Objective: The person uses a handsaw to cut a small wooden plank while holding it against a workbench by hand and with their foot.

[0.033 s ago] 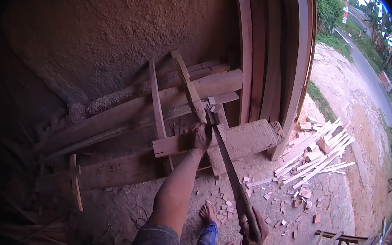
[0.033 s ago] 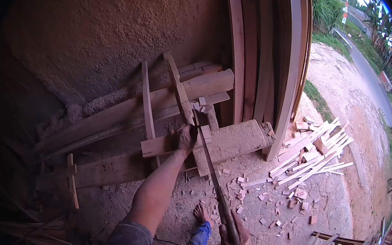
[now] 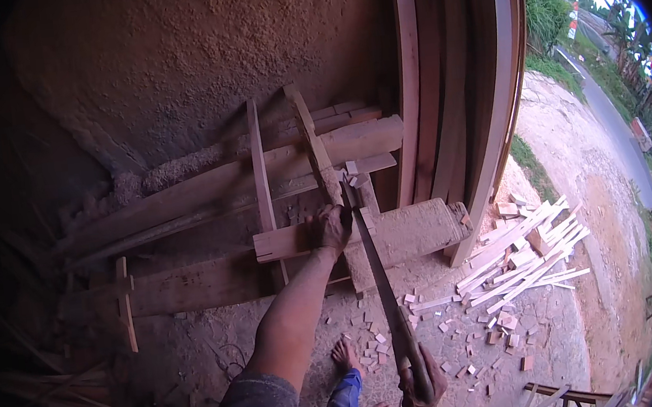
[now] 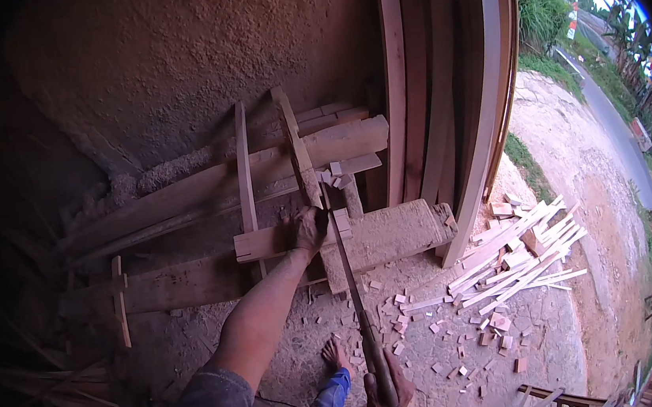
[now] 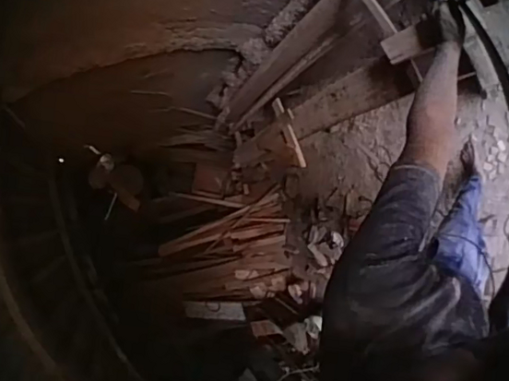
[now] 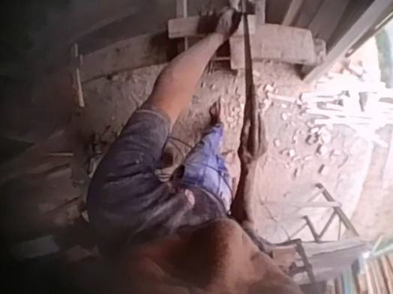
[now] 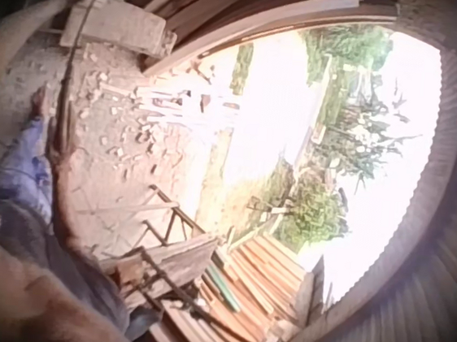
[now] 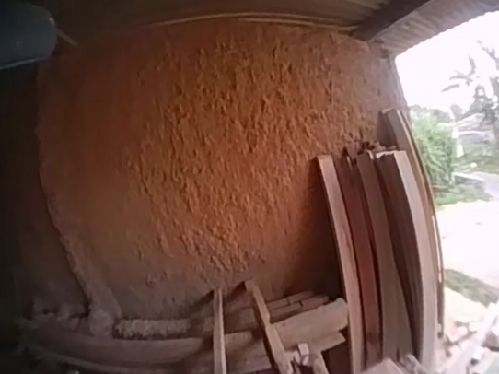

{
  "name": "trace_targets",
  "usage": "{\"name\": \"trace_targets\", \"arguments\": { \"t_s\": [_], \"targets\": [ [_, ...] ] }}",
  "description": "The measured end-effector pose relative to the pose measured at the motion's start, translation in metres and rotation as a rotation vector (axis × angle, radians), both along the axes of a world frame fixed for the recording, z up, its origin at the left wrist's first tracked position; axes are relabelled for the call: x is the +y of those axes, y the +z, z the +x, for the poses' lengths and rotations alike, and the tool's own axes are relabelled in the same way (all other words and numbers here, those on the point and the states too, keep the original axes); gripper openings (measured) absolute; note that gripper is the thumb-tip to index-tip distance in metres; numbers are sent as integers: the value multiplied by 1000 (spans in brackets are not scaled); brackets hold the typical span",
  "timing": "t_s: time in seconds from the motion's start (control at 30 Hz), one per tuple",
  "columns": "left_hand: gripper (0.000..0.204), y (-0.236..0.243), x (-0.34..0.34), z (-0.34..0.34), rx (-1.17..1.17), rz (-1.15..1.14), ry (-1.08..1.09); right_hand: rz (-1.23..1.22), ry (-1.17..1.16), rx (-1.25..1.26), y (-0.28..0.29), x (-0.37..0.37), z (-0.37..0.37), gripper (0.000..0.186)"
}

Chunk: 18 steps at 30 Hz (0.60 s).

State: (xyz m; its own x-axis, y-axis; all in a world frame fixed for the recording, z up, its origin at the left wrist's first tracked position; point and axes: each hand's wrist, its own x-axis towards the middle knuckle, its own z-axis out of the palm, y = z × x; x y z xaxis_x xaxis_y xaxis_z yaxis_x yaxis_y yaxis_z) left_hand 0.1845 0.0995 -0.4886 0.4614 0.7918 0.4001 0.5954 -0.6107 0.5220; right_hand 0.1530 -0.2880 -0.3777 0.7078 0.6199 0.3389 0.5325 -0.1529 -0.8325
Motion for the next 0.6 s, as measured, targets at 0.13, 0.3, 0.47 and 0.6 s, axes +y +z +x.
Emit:
{"name": "trace_targets", "arguments": {
  "t_s": [0.13,0.3,0.47,0.6],
  "targets": [
    [23,2,-2,2,21,9,2,-40,10,-68,-6,-9,0,44],
    [22,8,-4,-3,67,20,18,-145,27,190,8,3,1,55],
    [25,7,-3,-1,62,-1,34,-92,56,-75,9,-12,-6,49],
    [25,11,-7,2,66,-6,36,-44,31,-47,5,-11,-9,51]
  ]
}}
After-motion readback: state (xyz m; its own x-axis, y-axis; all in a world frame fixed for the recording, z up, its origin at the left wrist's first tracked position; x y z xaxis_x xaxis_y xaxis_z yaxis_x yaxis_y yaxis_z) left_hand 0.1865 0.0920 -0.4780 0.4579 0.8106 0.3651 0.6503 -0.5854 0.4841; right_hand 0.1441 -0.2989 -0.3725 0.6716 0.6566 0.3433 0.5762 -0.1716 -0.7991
